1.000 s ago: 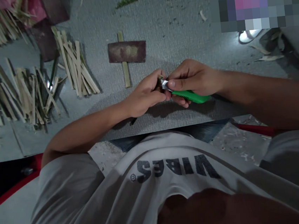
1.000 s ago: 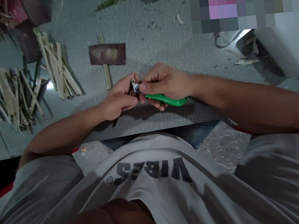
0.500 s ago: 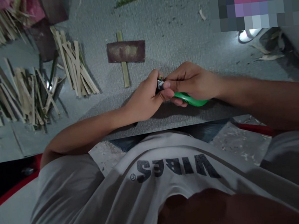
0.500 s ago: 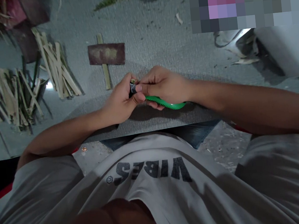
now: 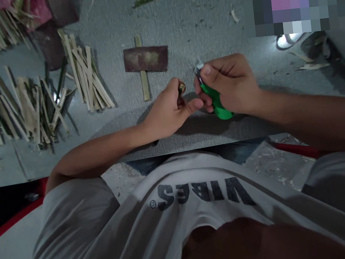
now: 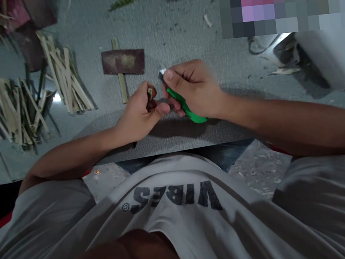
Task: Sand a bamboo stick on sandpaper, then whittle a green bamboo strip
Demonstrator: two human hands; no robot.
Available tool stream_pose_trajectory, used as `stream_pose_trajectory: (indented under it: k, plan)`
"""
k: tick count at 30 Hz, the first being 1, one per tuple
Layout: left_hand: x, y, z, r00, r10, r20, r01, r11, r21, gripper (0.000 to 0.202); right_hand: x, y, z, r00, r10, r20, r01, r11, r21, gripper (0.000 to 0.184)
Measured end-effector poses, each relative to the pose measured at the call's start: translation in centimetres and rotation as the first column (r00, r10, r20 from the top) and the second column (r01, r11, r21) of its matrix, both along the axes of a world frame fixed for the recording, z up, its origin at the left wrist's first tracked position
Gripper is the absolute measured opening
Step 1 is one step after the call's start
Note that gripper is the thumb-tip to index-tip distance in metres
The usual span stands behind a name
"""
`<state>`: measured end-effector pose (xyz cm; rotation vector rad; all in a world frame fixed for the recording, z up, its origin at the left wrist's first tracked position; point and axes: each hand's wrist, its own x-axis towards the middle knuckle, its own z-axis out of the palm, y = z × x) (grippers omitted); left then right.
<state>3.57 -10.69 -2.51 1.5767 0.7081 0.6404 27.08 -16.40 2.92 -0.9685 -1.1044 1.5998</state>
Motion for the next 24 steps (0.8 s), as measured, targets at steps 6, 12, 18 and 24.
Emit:
stream_pose_trajectory:
  k: [6,12,18,24]
  plan:
    - [-0.2,0.1,0.1,0.999,-0.036,-0.001,0.036,0.999,-0.037,0.083,1.3,1.3,0.2,0.894,0.446,-0.043,-0.448,0.89,-0.087,0.076]
    - [0.0,0.4,0.1,1.0,-0.018,-0.004,0.018,1.0,-0.02,0.079,1.8,1.9,-0.6,0.843,0.528,-0.105,-0.536,0.84,-0.08,0.076]
    - [0.0,-0.2,0.5,0.999,-0.027,-0.027,0.028,0.999,0.041,0.067,1.7,2.2,-0.8,0.82,0.548,-0.167,-0.564,0.823,-0.066,0.071]
    - [-0.9,-0.8,0.4,0.993,-0.001,-0.116,0.01,0.997,0.078,0.058,1.0,1.3,0.0,0.888,0.447,-0.111,-0.457,0.884,-0.099,0.07]
